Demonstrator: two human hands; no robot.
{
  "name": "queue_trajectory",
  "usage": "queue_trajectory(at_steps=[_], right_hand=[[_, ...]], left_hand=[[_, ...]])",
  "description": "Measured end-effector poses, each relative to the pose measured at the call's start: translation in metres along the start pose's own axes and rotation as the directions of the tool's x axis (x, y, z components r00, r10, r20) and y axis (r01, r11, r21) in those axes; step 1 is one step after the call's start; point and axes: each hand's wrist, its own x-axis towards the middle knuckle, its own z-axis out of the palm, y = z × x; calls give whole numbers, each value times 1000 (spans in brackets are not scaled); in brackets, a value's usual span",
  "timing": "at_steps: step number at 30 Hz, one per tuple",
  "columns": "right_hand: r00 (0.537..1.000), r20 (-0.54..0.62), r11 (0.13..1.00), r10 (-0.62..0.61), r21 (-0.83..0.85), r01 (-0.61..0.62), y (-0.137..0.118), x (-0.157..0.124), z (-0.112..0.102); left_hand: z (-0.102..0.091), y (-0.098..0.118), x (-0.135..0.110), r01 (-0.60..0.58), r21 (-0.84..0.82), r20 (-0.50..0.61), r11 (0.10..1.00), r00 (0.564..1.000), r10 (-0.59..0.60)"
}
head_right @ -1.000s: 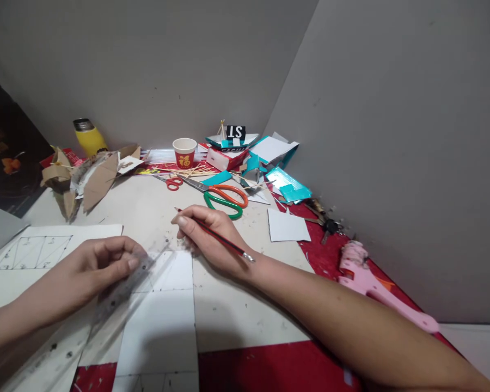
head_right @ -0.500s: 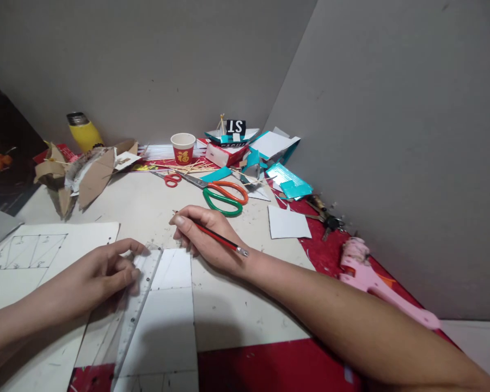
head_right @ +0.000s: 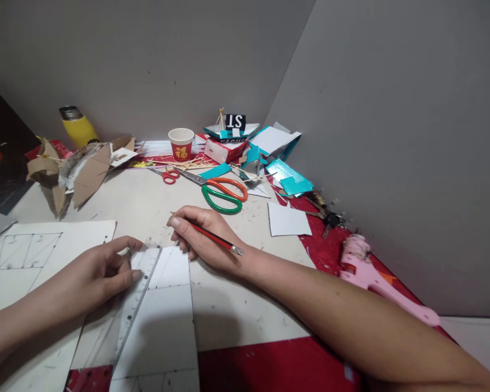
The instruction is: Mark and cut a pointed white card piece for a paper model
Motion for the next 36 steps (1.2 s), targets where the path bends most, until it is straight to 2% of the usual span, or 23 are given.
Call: queue_trajectory(at_steps=[4,7,9,12,14,16,19,26,36], right_hand=[[1000,7,1000,-4,-12,4,2,0,-1],[1000,7,1000,-2,-18,2,2,0,-1],[1000,11,1000,3,-7,-3,2,-1,-1],[1000,13,1000,11,15,-12,1,-1,0],[1000,18,1000,15,14,-16,-1,-1,1],[999,32,1000,11,-3,-11,-3,-1,1],[998,58,999,-14,-47,17,-5,-2,1],[995,100,989,-25,-143,39,-4,-3,1],[995,97,986,10,-164,6,-6,-3,0]], left_hand=[[0,0,-1,-34,224,-75,974,996,52],[3,-3,-5,-73,423,-152,903,977,150],[6,-4,-8,-149,534,-184,832,940,286],[12,-7,-9,-321,653,-134,686,843,522],[16,-10,-7,-396,710,-65,582,787,614],[19,-14,-4,-423,747,-15,513,761,649],[21,-19,-2,-419,768,7,484,762,648],[17,-17,-1,-441,739,1,508,756,655],[12,-11,2,-447,701,42,556,804,593]])
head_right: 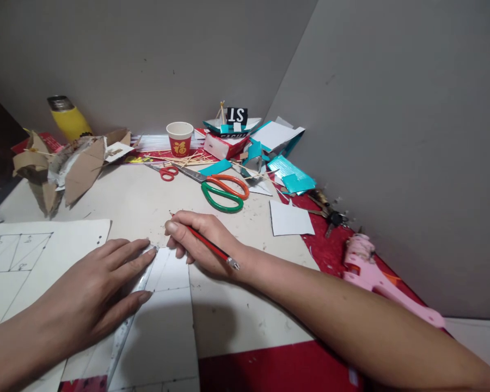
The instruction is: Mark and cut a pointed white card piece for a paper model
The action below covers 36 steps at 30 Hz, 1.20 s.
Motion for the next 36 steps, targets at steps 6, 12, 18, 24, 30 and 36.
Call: queue_trajectory(at_steps=[6,12,18,24,30,36], right_hand=[[1000,4,1000,4,3,-4,1,0,-1],[1000,17,1000,-4,-20,4,0,0,-1],[1000,0,1000,-18,-17,18,2,-1,-1],[998,-31,998,-47,-41,46,7,-2,-2],[995,-68,997,-78,-30,76,4,-2,0],[997,-68,999,-39,10,40,1,-3,1]], left_hand=[[-6,-2,-2,-4,-8,40,1000,999,4],[-8,-10,-1,-36,-1,84,999,996,36],[-11,-14,0,-51,20,108,998,993,49],[-13,-14,0,-54,12,139,998,989,52],[-10,-16,-1,-45,10,119,999,992,43],[-11,-13,-2,-37,5,128,999,991,36]])
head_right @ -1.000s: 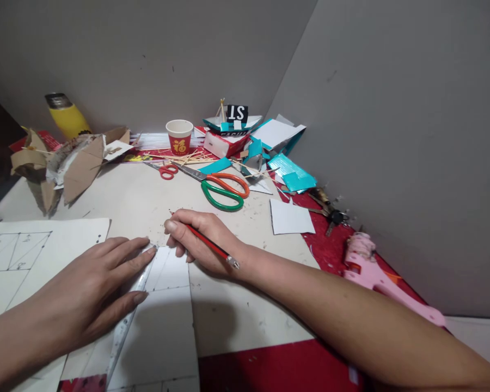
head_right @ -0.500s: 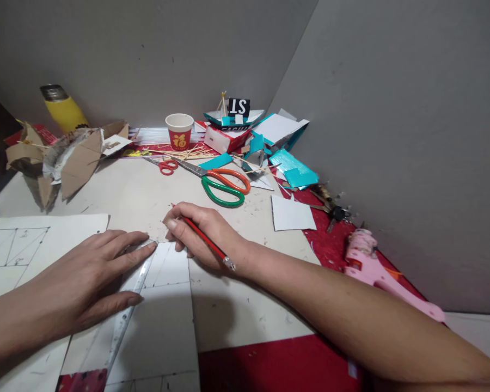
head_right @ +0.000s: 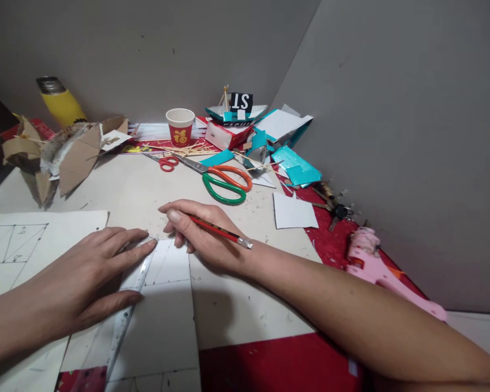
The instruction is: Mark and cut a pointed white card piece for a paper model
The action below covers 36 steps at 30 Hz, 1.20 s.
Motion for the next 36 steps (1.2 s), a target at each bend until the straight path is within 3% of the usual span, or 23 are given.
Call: queue_trajectory(at_steps=[5,12,16,24,28,36], right_hand=[[1000,8,998,-15,-57,15,2,-1,-2],[987,-16,948,-162,-279,151,0,-3,-6],[979,10,927,-205,-320,197,-1,-2,-6],[992,80,978,-96,-181,109,-6,-3,-5],[999,38,993,-20,-111,24,-9,-2,-1],[998,56,960,-7,-278,22,-6,-2,1]], left_hand=[[1,2,0,5,-9,-25,1000,1000,-5],[4,2,-1,4,-15,-56,1000,998,-4],[5,3,0,10,-25,-57,1000,998,-11],[6,1,-1,16,-52,-59,998,998,-19],[6,-1,-1,35,-93,-67,995,997,-41],[6,-2,-1,31,-83,-86,996,996,-38]])
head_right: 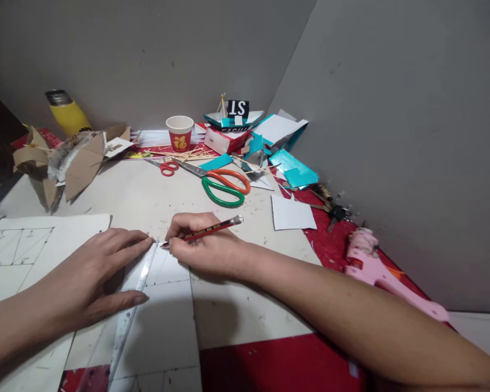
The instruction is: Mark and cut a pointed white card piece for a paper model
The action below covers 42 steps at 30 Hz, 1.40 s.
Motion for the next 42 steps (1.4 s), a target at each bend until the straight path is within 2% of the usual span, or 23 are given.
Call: queue_trajectory(at_steps=[8,14,24,30,34,37,42], right_hand=[[997,-18,990,-81,-117,78,-2,2,-1],[993,-4,985,-122,-121,121,1,2,1],[994,-3,990,-108,-90,107,3,1,0],[995,-8,990,-103,-94,102,4,2,1],[995,-12,993,-95,-77,94,3,2,1],[995,-12,993,-96,-77,95,2,1,1],[996,2,992,-91,-92,91,-1,1,-1]], left_hand=[[1,0,2,-18,19,0,1000,1000,18],[3,-1,0,-23,24,-13,999,1000,23],[6,-2,1,-34,27,-51,999,998,35],[9,1,-1,-56,84,-91,995,994,63],[15,5,0,-77,181,-139,981,985,103],[19,8,1,-62,254,-164,965,981,106],[21,11,2,-41,267,-199,963,975,97]])
